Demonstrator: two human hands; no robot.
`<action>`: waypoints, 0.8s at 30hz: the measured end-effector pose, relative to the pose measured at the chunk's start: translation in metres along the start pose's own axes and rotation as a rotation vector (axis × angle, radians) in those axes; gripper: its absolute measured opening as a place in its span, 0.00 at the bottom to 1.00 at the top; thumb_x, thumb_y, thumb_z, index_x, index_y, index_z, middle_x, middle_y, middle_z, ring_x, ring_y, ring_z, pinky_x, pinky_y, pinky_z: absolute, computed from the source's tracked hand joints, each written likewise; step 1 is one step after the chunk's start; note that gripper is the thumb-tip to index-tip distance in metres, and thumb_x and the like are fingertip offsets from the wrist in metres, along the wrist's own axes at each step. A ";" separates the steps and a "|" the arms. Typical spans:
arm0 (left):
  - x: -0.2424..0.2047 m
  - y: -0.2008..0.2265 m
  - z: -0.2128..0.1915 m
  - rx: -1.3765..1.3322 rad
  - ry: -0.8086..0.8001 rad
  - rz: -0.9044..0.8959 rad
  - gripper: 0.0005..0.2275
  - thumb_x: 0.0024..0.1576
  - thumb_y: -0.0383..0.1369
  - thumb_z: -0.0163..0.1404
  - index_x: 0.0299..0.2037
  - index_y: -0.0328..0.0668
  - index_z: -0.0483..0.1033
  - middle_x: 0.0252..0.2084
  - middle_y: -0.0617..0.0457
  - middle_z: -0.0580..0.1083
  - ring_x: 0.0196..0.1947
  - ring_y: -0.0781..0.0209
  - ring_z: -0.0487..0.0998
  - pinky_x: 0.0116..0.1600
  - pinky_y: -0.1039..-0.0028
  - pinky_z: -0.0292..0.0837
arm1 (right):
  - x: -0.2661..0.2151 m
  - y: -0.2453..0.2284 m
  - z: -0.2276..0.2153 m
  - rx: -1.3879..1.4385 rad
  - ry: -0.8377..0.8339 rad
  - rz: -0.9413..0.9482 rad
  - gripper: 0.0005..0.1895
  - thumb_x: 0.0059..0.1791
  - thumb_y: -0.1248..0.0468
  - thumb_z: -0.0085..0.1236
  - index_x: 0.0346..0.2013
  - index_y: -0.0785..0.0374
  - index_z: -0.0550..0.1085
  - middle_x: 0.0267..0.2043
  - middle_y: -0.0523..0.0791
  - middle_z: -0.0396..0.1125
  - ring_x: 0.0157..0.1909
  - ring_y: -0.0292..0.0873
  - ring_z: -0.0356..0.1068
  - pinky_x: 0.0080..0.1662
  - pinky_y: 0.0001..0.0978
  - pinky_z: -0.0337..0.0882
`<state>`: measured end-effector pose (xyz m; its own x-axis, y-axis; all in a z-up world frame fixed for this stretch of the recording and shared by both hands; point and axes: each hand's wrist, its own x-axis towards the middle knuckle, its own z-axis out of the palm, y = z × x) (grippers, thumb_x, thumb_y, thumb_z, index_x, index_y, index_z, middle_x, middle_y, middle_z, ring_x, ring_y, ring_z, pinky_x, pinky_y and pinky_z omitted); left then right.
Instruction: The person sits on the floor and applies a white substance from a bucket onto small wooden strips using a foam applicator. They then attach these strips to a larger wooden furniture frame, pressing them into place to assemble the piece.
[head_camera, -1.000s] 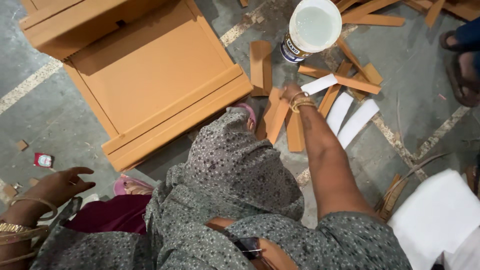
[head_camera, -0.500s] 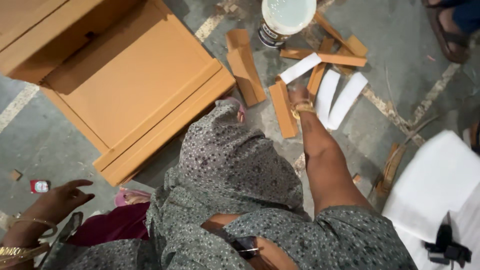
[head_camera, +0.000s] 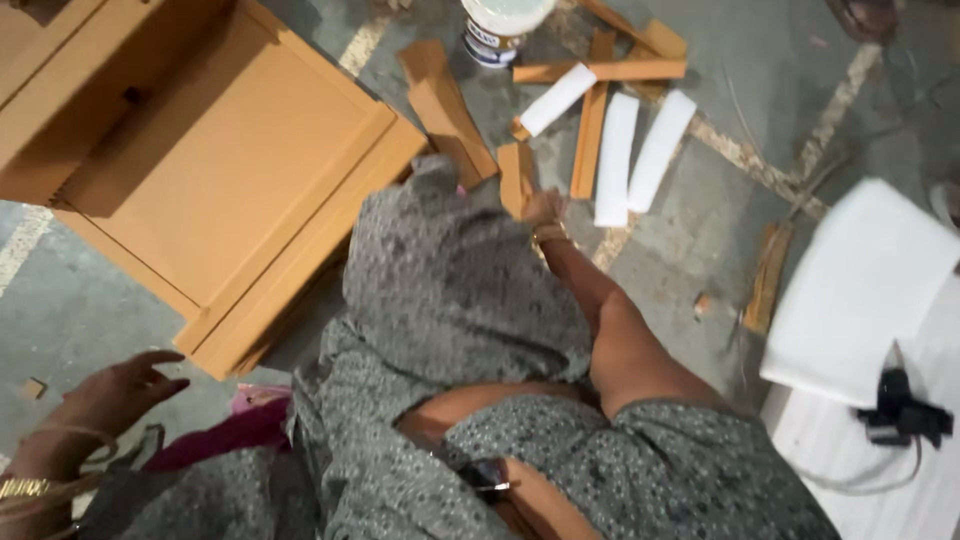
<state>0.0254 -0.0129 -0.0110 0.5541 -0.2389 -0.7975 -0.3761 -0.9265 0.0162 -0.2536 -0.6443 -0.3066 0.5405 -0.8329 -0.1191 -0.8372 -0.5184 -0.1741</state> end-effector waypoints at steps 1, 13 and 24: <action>-0.005 0.006 -0.007 0.015 0.007 0.007 0.25 0.57 0.47 0.55 0.65 0.54 0.73 0.46 0.45 0.86 0.48 0.51 0.88 0.54 0.62 0.83 | -0.002 -0.003 -0.002 0.031 -0.042 0.010 0.17 0.45 0.54 0.59 0.32 0.68 0.81 0.38 0.59 0.73 0.43 0.58 0.73 0.47 0.49 0.71; 0.028 0.073 -0.050 0.271 0.040 0.204 0.25 0.56 0.52 0.52 0.64 0.60 0.71 0.44 0.53 0.87 0.49 0.56 0.87 0.58 0.69 0.80 | 0.012 0.032 -0.088 0.243 -0.391 -0.138 0.15 0.46 0.56 0.58 0.34 0.67 0.80 0.38 0.57 0.73 0.42 0.56 0.73 0.46 0.48 0.71; 0.054 0.109 -0.003 0.165 -0.199 0.233 0.26 0.54 0.50 0.57 0.62 0.56 0.71 0.47 0.51 0.83 0.52 0.55 0.83 0.60 0.67 0.76 | 0.081 -0.006 -0.047 0.207 -0.380 -0.089 0.13 0.47 0.58 0.58 0.36 0.67 0.79 0.39 0.56 0.73 0.41 0.54 0.72 0.45 0.46 0.72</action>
<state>0.0161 -0.1279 -0.0501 0.2895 -0.3616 -0.8862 -0.5991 -0.7906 0.1268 -0.2093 -0.7177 -0.2692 0.6346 -0.6363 -0.4385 -0.7724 -0.5031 -0.3877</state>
